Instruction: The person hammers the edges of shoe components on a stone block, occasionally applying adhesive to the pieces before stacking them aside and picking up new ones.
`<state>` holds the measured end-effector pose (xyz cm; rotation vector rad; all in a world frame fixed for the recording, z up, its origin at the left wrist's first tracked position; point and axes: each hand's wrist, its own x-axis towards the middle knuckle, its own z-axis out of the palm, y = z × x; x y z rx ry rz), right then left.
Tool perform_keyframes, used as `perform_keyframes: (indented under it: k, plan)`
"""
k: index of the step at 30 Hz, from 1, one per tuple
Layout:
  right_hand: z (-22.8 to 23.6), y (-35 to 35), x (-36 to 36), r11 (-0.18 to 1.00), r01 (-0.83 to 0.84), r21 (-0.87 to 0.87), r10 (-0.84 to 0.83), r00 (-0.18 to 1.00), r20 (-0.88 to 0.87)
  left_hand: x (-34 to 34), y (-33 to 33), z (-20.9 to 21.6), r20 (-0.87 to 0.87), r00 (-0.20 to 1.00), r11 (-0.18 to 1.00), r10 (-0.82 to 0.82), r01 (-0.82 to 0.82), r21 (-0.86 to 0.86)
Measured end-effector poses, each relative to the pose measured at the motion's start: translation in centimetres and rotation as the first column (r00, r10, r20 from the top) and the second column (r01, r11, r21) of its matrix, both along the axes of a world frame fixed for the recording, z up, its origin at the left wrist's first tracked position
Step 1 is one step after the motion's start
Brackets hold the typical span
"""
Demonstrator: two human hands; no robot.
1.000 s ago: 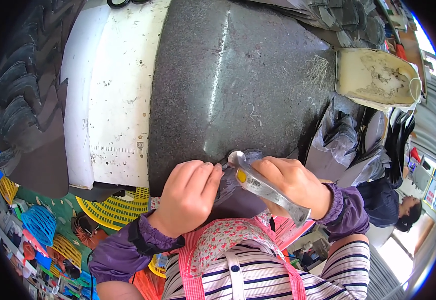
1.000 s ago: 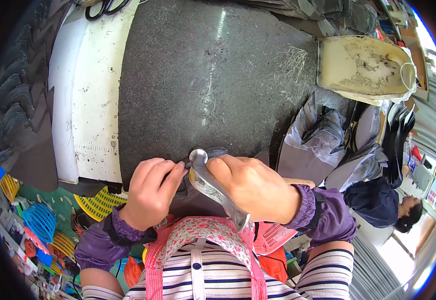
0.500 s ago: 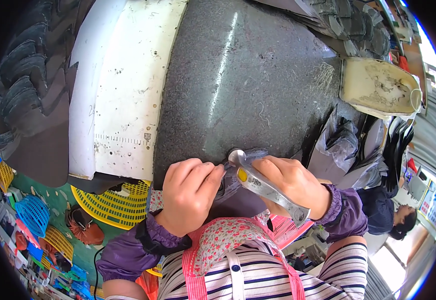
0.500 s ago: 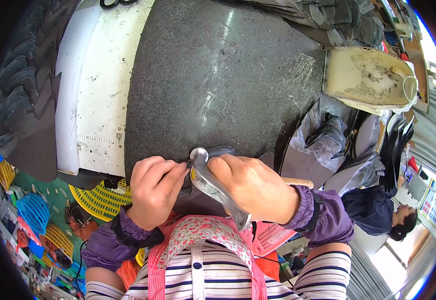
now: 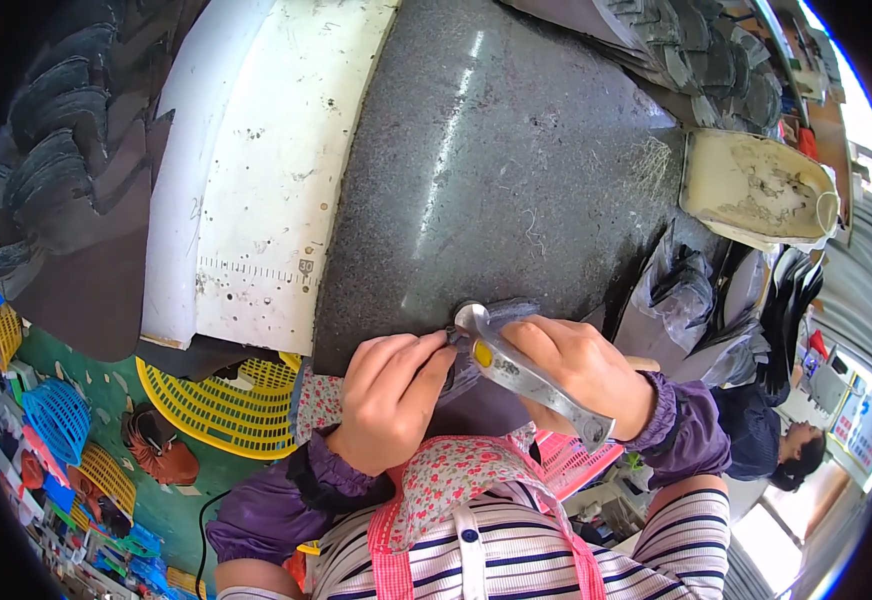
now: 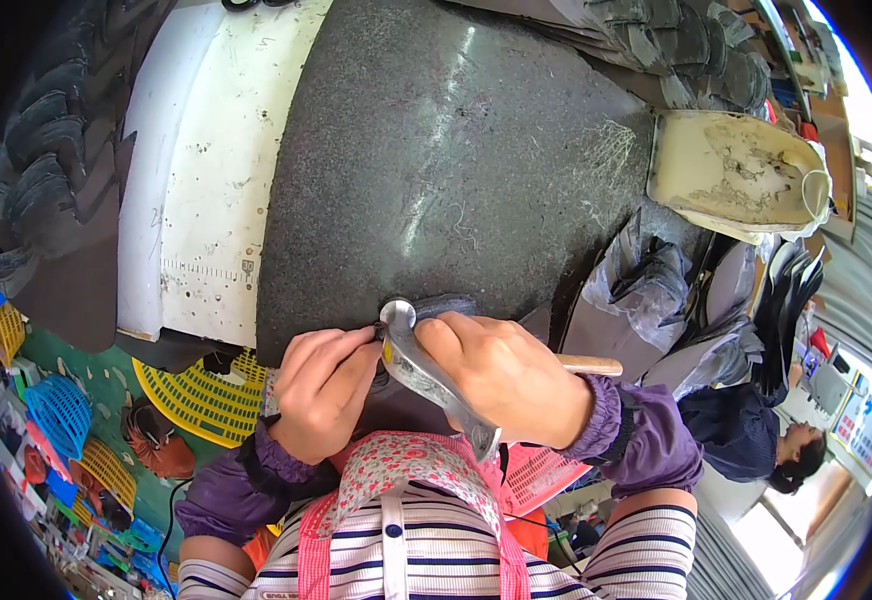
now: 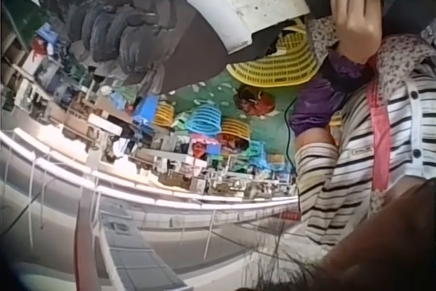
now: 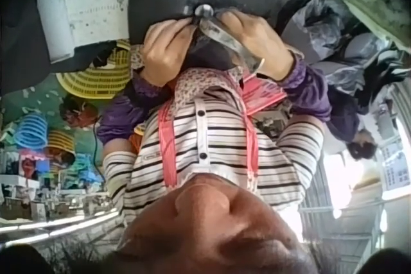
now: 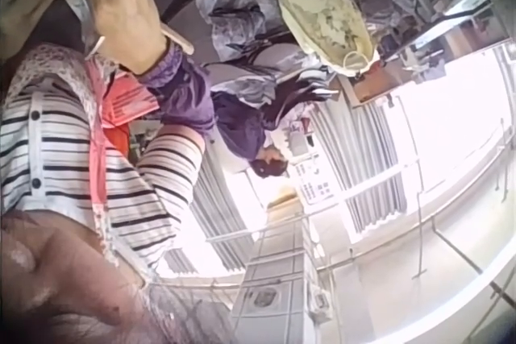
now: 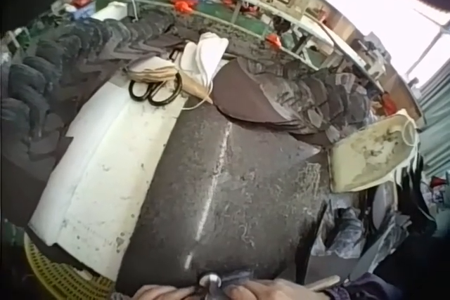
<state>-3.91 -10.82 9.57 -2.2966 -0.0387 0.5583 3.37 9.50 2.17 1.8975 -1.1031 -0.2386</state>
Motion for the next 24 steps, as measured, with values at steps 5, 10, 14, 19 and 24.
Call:
perform_keyframes:
  k: [5, 10, 14, 19, 24]
  plan:
    - [0.2, 0.0, 0.1, 1.000, -0.011, 0.009, 0.011, 1.000, -0.012, -0.4, 0.1, -0.2, -0.067, 0.998, 0.998, 0.009, -0.013, -0.053]
    - [0.0, 0.0, -0.1, 1.000, 0.011, 0.010, -0.011, 1.000, 0.005, -0.2, 0.3, 0.0, 0.033, 0.999, 1.000, -0.020, 0.020, -0.010]
    - [-0.1, 0.0, -0.1, 1.000, 0.009, 0.007, -0.010, 1.000, 0.017, -0.5, 0.4, -0.1, 0.077, 0.997, 1.000, 0.003, -0.004, 0.016]
    - [-0.2, 0.0, -0.1, 1.000, -0.009, -0.003, 0.009, 1.000, 0.018, -0.8, 0.2, 0.0, 0.173, 0.982, 0.997, -0.074, 0.068, 0.039]
    - [-0.2, 0.0, -0.1, 1.000, -0.021, -0.006, 0.021, 1.000, -0.001, -0.8, -0.2, 0.8, 0.193, 0.976, 0.990, -0.104, 0.083, 0.114]
